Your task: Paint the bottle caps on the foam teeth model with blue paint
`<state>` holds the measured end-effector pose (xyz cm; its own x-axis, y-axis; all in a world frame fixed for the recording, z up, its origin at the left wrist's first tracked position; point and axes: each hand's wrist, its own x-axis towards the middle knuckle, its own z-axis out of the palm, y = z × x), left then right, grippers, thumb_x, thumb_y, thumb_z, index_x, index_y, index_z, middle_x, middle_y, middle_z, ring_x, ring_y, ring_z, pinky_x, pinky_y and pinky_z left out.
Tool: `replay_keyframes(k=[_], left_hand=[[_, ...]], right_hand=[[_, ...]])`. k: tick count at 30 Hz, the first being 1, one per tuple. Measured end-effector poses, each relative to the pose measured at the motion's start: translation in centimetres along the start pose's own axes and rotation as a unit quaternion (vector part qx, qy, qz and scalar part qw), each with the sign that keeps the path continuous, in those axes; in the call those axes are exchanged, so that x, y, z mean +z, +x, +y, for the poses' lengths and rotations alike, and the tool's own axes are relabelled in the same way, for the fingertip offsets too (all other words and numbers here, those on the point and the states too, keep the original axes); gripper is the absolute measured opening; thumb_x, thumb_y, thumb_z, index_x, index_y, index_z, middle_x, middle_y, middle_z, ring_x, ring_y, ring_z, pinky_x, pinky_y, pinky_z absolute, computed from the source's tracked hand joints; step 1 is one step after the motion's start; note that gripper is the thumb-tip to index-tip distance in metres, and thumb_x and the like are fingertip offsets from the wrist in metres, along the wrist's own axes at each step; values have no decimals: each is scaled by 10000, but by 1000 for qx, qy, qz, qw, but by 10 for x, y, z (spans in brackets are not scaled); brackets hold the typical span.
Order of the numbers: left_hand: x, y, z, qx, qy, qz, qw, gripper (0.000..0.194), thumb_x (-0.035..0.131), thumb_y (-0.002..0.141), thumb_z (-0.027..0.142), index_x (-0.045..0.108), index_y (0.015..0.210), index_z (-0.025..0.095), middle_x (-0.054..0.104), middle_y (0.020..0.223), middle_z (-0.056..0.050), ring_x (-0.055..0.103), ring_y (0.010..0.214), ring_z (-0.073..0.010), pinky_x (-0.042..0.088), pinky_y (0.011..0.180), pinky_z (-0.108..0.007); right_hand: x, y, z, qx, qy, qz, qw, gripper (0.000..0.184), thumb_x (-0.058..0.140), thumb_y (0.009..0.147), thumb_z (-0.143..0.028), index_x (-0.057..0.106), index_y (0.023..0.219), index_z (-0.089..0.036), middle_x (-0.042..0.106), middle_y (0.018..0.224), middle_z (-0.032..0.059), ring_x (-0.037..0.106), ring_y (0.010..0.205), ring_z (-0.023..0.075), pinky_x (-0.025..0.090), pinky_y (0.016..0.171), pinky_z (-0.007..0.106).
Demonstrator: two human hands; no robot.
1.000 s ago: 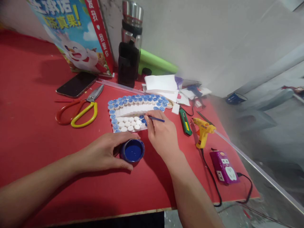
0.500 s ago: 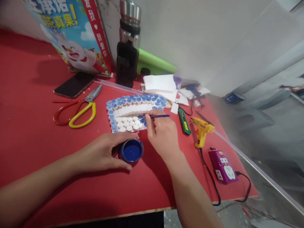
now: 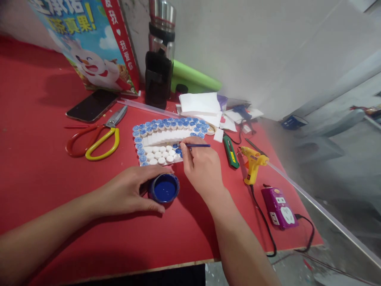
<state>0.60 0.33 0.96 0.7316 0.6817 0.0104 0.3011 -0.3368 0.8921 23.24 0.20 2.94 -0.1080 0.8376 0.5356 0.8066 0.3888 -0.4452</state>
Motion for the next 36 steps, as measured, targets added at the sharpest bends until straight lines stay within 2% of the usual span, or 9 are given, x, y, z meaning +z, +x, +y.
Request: replay_keyframes(k=[9, 15, 23, 30, 36], left_hand=[[2, 0, -2, 2, 1, 5, 1000, 624, 999, 718, 405, 727, 1260, 258, 799, 1221, -15, 738, 1056, -246, 529, 874, -329], [1, 0, -1, 5, -7, 4, 1000, 611, 991, 732, 402, 725, 1262, 255, 795, 1252, -12, 737, 1105, -246, 529, 907, -331], [-1, 1, 2, 0, -7, -7, 1000, 596, 988, 738, 400, 730, 1250, 234, 798, 1175, -26, 725, 1015, -240, 522, 874, -333], [1, 0, 1, 0, -14, 0, 1000, 580, 990, 734, 396, 733, 1231, 245, 797, 1220, -33, 732, 1067, -257, 524, 889, -332], [0, 0, 2, 0, -4, -3, 1000, 574, 982, 747, 408, 736, 1237, 240, 797, 1174, -24, 728, 1003, -237, 521, 857, -327]], right_hand=[[-3, -1, -3, -18, -21, 13, 1000, 169, 591, 1067, -272, 701, 969, -191, 809, 908, 68, 744, 706, 184, 503, 635, 299], [-5, 0, -4, -35, -48, 45, 997, 161, 603, 1051, -261, 700, 947, -184, 776, 796, 26, 652, 567, 146, 462, 604, 299], [-2, -1, -5, -10, -37, 27, 999, 170, 576, 1054, -289, 680, 940, -217, 741, 726, 11, 657, 576, 167, 483, 619, 316], [-6, 0, -6, -4, -20, 41, 999, 165, 587, 1061, -293, 672, 943, -214, 754, 744, 14, 671, 569, 162, 487, 611, 314], [-2, -2, -6, 2, -12, 36, 999, 150, 588, 1053, -289, 671, 951, -215, 761, 758, 17, 686, 604, 171, 502, 633, 314]])
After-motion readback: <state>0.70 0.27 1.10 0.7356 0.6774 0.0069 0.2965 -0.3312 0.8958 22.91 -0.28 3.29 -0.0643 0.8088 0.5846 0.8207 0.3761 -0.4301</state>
